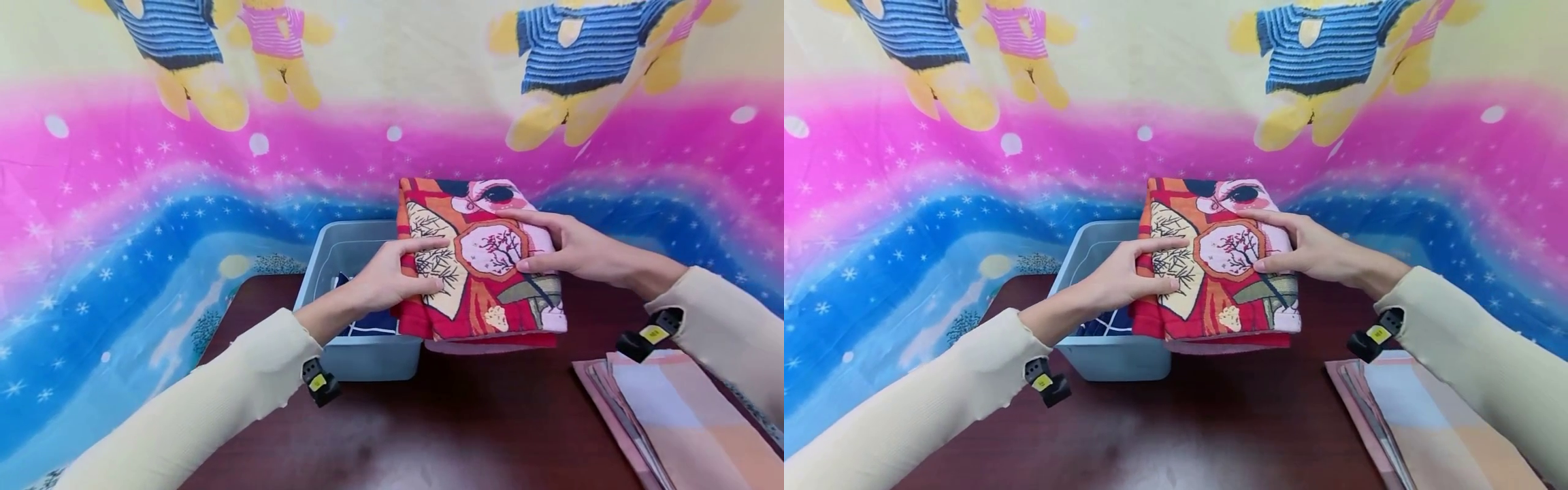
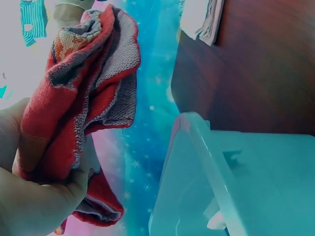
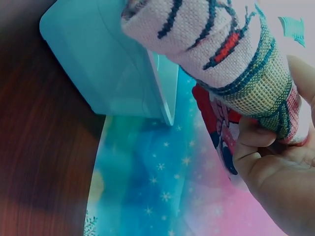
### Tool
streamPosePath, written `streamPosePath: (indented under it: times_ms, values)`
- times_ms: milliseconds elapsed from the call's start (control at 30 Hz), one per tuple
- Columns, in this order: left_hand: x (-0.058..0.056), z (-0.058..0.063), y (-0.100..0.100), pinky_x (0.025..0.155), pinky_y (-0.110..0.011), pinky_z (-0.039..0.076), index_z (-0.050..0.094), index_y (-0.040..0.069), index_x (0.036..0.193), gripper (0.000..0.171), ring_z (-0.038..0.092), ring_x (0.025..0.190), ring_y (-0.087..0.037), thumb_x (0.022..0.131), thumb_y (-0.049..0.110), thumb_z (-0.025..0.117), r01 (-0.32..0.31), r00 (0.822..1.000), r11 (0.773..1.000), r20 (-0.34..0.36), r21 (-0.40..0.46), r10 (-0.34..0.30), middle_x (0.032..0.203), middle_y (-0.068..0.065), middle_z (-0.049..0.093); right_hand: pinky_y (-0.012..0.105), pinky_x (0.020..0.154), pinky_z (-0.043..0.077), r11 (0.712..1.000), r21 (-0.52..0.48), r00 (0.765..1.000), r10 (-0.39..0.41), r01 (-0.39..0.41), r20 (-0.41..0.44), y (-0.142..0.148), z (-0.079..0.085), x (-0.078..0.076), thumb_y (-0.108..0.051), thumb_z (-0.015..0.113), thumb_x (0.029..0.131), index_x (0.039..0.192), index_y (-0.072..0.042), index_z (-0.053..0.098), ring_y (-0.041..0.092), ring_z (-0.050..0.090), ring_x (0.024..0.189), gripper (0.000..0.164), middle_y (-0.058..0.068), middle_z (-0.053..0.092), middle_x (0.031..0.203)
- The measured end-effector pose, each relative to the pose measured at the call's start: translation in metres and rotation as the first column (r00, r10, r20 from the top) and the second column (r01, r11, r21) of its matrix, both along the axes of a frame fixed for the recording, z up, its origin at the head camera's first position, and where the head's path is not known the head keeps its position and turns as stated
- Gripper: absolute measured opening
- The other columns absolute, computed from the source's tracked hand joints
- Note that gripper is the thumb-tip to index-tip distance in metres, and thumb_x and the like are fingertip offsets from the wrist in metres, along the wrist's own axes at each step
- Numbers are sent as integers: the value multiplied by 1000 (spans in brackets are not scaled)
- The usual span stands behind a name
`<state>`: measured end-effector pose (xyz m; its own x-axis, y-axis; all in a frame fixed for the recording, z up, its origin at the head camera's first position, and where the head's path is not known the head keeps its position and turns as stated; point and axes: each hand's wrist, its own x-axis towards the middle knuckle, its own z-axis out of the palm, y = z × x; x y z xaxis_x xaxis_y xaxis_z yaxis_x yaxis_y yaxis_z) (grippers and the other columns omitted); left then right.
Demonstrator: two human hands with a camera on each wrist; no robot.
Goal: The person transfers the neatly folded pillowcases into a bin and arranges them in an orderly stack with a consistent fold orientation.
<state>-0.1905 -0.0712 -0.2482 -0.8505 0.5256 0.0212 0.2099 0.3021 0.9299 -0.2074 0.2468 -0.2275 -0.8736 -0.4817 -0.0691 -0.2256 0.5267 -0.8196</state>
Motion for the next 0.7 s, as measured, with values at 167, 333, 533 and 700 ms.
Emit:
streamPosePath:
  times_ms: [167,333,533,700]
  values:
    - [0,6,-12,90,-34,59,54,27,147,60,70,108,-19,91,17,74,-4,1000,1000,-29,-28,3,135,-9,61,39,85,61,999,-29,1000,18,-18,-4,-14,-1,-4,-19,68,97,158,-42,28,22,63,116,76,13,50,141]
    - [-1,13,-27,95,-36,57,55,27,147,59,58,125,-20,91,19,74,-31,996,997,-85,-77,25,143,-7,53,39,86,61,996,-80,999,34,-34,-1,-28,-3,-9,-17,68,96,157,-44,29,24,61,119,77,12,50,141]
    - [-2,16,-46,93,-37,58,52,25,149,61,68,113,-24,92,16,73,-37,997,995,-75,-93,30,139,-11,59,38,88,60,986,-143,996,85,-84,-1,-47,-8,-17,-13,68,96,158,-42,27,24,59,122,80,12,48,142]
    - [-4,14,-60,89,-38,60,49,24,151,64,72,106,-24,93,14,72,-35,999,995,-28,-93,32,135,-14,61,38,87,60,984,-157,996,93,-90,12,-61,-15,-23,-16,69,95,157,-44,29,26,57,122,79,13,49,140]
